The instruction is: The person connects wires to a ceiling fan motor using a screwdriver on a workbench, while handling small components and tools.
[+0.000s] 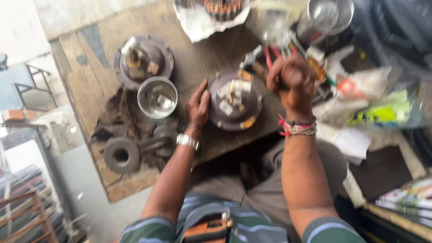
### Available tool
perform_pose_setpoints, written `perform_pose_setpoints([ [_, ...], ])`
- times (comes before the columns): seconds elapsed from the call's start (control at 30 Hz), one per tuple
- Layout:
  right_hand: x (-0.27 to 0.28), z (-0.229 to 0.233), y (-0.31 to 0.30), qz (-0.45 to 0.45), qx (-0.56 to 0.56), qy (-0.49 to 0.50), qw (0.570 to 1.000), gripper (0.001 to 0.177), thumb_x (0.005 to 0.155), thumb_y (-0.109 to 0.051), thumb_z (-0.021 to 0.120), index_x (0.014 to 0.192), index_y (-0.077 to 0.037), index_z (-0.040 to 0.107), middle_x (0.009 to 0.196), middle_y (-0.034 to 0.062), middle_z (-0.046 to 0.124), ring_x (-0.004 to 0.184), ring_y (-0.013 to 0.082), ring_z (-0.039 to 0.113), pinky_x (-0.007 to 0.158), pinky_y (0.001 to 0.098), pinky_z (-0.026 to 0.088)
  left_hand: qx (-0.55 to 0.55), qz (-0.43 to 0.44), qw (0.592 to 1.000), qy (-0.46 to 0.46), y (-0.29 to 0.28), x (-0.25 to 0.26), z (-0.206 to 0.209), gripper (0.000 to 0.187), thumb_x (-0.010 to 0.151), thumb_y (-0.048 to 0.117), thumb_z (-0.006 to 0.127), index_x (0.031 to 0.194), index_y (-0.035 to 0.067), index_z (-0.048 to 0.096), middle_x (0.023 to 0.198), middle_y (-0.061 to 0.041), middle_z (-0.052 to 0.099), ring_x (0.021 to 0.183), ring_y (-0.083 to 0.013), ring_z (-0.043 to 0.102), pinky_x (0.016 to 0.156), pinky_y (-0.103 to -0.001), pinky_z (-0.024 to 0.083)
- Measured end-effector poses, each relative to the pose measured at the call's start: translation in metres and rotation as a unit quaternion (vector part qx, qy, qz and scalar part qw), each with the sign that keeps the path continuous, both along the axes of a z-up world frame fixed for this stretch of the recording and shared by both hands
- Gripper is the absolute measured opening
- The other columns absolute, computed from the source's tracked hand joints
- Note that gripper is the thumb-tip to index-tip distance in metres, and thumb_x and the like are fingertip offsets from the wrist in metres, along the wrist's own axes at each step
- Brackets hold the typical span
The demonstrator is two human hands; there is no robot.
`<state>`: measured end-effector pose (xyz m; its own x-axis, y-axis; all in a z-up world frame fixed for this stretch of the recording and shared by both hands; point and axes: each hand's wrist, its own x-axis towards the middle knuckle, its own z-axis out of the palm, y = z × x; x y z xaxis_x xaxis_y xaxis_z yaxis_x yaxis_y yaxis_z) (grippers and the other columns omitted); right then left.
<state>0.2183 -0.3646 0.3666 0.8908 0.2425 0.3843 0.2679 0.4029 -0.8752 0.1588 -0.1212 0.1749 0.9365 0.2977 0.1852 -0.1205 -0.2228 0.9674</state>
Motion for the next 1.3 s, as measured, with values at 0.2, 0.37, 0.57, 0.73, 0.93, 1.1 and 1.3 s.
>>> perform_pose_setpoints([
  [0.2,-0.017,-0.017,0.028,-0.324,-0.045,-0.036,0.944,0.026,0.113,-0.022,0.059,0.106,0.003,0.063,0.092,0.0107,0.065,0.08,0.0153,0.061,0.075,0.0285,0.052,-0.032,0.006,0.999,-0.014,0.0,0.008,-0.002,0.04,0.103,0.018,0.061,0.14,0.004,0.062,0.135,-0.018,0.069,0.125,-0.023,0.067,0.106,-0.032,0.051],
  [0.37,0.011,-0.022,-0.014,0.032,-0.002,0.041,0.999,0.029,0.106,-0.02,0.064,0.092,0.006,0.064,0.067,0.0085,0.058,0.052,0.0081,0.043,0.051,0.0226,0.034,-0.018,0.008,1.0,0.001,0.001,0.009,-0.006,0.039,0.103,0.019,0.062,0.139,0.004,0.063,0.133,-0.018,0.07,0.123,-0.0226,0.068,0.104,-0.032,0.051],
  [0.57,0.017,0.01,-0.025,0.089,-0.106,0.03,0.99,0.025,0.101,-0.017,0.06,0.118,0.002,0.06,0.105,0.0076,0.066,0.1,0.0108,0.064,0.092,0.0272,0.055,-0.013,0.012,1.0,0.009,0.001,0.007,-0.005,0.037,0.103,0.021,0.062,0.137,0.004,0.064,0.13,-0.016,0.072,0.121,-0.0216,0.07,0.102,-0.031,0.053],
  [0.73,0.009,-0.008,0.002,-0.214,0.041,-0.032,0.975,0.021,0.1,-0.023,0.064,0.096,-0.003,0.057,0.069,0.0043,0.059,0.054,0.0104,0.055,0.051,0.027,0.045,-0.033,0.006,0.999,0.001,0.001,0.009,-0.004,0.038,0.103,0.021,0.062,0.137,0.004,0.064,0.13,-0.016,0.072,0.118,-0.0206,0.07,0.101,-0.032,0.055],
  [0.93,0.017,-0.009,0.0,-0.248,-0.041,-0.079,0.965,0.021,0.104,-0.023,0.063,0.099,-0.004,0.056,0.073,0.0058,0.062,0.06,0.0138,0.061,0.061,0.0266,0.049,-0.031,0.005,0.999,0.015,0.0,0.01,-0.002,0.038,0.103,0.021,0.062,0.138,0.004,0.064,0.129,-0.015,0.073,0.118,-0.02,0.07,0.1,-0.031,0.055],
  [1.1,0.01,-0.012,0.0,-0.215,-0.006,-0.094,0.972,0.021,0.105,-0.023,0.06,0.112,-0.003,0.055,0.067,0.0059,0.058,0.052,0.0118,0.055,0.052,0.026,0.045,-0.041,0.008,0.999,0.001,-0.002,0.009,-0.007,0.038,0.104,0.022,0.061,0.138,0.004,0.064,0.13,-0.015,0.073,0.118,-0.0204,0.07,0.1,-0.031,0.055],
  [1.3,0.0,-0.013,0.024,-0.257,-0.11,-0.126,0.952,0.019,0.113,-0.022,0.051,0.109,-0.004,0.057,0.083,0.0113,0.068,0.069,0.0152,0.063,0.065,0.0291,0.05,-0.018,0.016,1.0,0.008,0.0,0.007,-0.001,0.038,0.103,0.023,0.062,0.137,0.005,0.065,0.128,-0.016,0.074,0.117,-0.0208,0.071,0.099,-0.032,0.056],
])
